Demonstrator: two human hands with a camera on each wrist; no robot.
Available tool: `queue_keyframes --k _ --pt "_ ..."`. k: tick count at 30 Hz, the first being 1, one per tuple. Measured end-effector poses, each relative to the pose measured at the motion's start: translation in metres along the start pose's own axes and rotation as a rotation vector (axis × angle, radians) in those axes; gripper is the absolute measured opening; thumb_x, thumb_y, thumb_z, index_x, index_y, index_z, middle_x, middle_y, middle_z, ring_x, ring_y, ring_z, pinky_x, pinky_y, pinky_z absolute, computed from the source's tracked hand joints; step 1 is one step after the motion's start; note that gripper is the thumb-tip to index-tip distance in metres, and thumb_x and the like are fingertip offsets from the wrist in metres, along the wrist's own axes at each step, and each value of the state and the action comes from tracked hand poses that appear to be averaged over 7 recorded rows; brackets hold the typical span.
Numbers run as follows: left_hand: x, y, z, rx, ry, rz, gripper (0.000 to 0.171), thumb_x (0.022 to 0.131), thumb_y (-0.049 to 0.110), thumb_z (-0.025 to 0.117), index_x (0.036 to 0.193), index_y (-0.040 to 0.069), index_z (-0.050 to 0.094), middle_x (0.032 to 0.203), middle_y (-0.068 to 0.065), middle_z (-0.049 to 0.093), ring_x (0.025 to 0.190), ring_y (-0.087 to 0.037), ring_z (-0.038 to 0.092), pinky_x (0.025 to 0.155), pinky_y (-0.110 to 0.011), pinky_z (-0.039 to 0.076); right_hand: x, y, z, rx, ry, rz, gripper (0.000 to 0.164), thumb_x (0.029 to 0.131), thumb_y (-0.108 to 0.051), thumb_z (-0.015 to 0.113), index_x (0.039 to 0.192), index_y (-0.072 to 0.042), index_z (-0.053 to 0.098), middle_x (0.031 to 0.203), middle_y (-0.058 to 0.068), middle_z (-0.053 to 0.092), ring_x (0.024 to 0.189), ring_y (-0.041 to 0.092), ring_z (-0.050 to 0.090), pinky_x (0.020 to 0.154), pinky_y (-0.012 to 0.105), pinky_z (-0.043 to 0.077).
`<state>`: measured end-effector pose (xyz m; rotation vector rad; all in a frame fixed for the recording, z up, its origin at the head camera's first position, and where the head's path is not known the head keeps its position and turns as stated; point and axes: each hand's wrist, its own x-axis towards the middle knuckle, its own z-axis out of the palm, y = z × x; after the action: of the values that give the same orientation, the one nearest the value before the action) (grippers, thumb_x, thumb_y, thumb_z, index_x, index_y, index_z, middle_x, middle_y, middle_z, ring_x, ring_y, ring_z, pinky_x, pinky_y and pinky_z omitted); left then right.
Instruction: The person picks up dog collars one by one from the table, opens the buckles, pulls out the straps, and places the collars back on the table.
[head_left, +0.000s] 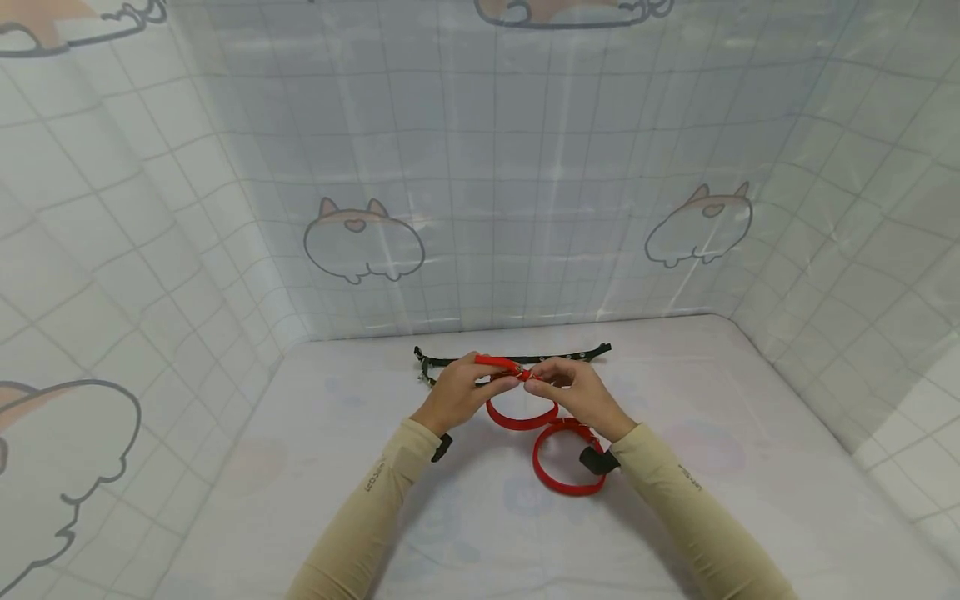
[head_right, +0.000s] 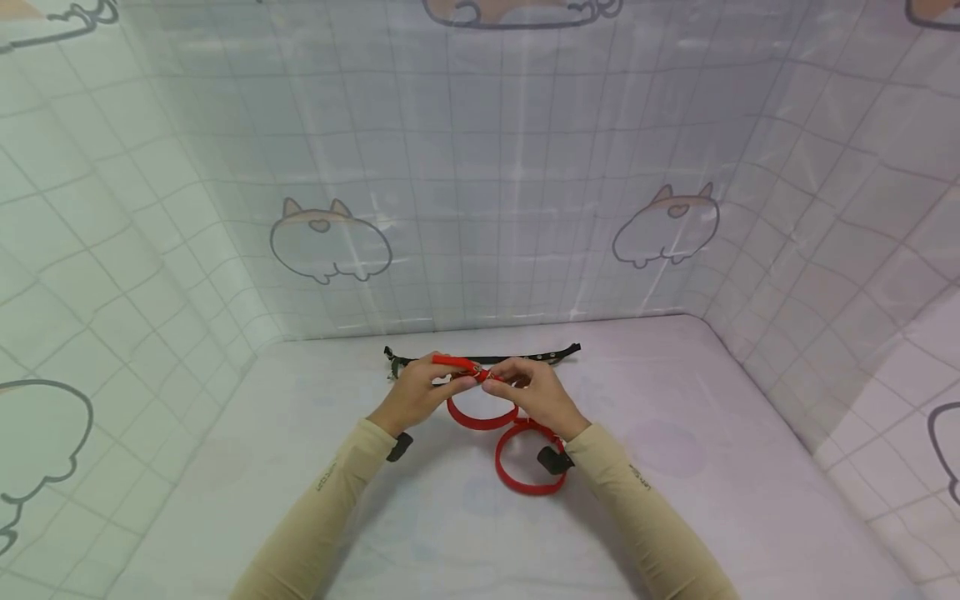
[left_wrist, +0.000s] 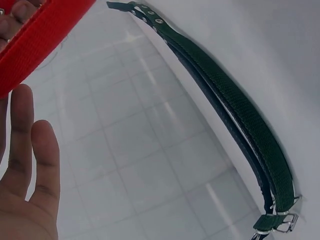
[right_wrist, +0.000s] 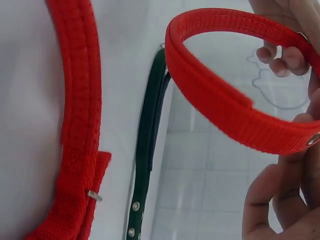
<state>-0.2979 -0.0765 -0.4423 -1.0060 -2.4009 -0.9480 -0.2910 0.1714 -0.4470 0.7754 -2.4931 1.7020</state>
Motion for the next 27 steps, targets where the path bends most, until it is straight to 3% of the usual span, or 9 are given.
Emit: queue_keyframes --k 4,10,18,23,27 --pt "-0.001 0.001 0.0 -0.044 0.018 -0.005 0.023 0.094 0.033 0.073 0.113 0.02 0.08 0.1 0.013 0.071 0.09 -0.005 0.055 0.069 -0.026 0.052 -0.002 0.002 -0.002 0.059 -0.036 0.001 0.025 0.094 -0.035 0.075 0.114 -0.02 0.073 0.111 -0.001 0.073 0.099 0.028 0.068 0.088 0.044 0.053" --pt "-0.003 0.002 -0.001 -0.06 0.052 -0.005 0.021 0.093 0.03 0.076 0.11 0.019 0.081 0.095 0.011 0.069 0.088 -0.006 0.056 0.066 -0.026 0.051 -0.004 0.007 -0.006 0.059 -0.07 -0.013 0.027 0.095 -0.035 0.073 0.12 -0.023 0.072 0.115 -0.002 0.072 0.101 0.031 0.068 0.089 0.049 0.053" --pt "-0.005 0.004 -0.001 -0.061 0.071 0.032 0.021 0.092 0.028 0.077 0.109 0.017 0.081 0.095 0.012 0.07 0.089 -0.005 0.056 0.068 -0.026 0.052 -0.007 0.002 -0.004 -0.021 -0.016 -0.017 0.028 0.092 -0.039 0.077 0.115 -0.024 0.071 0.109 -0.005 0.071 0.099 0.022 0.066 0.09 0.049 0.051" --pt "-0.005 0.006 0.002 -0.089 0.052 0.041 0.026 0.094 0.039 0.071 0.111 0.021 0.08 0.095 0.014 0.068 0.09 -0.006 0.055 0.068 -0.026 0.051 -0.008 -0.003 -0.001 0.017 0.009 -0.038 0.024 0.092 -0.035 0.078 0.109 -0.021 0.072 0.106 -0.002 0.072 0.097 0.024 0.066 0.09 0.048 0.052" --pt "-0.006 0.006 0.002 -0.112 0.067 0.055 0.023 0.095 0.036 0.072 0.11 0.02 0.08 0.096 0.012 0.07 0.091 -0.008 0.057 0.072 -0.034 0.054 -0.009 -0.001 -0.001 0.049 -0.007 -0.05 0.022 0.094 -0.033 0.076 0.112 -0.021 0.072 0.108 0.0 0.072 0.098 0.025 0.066 0.088 0.044 0.052"
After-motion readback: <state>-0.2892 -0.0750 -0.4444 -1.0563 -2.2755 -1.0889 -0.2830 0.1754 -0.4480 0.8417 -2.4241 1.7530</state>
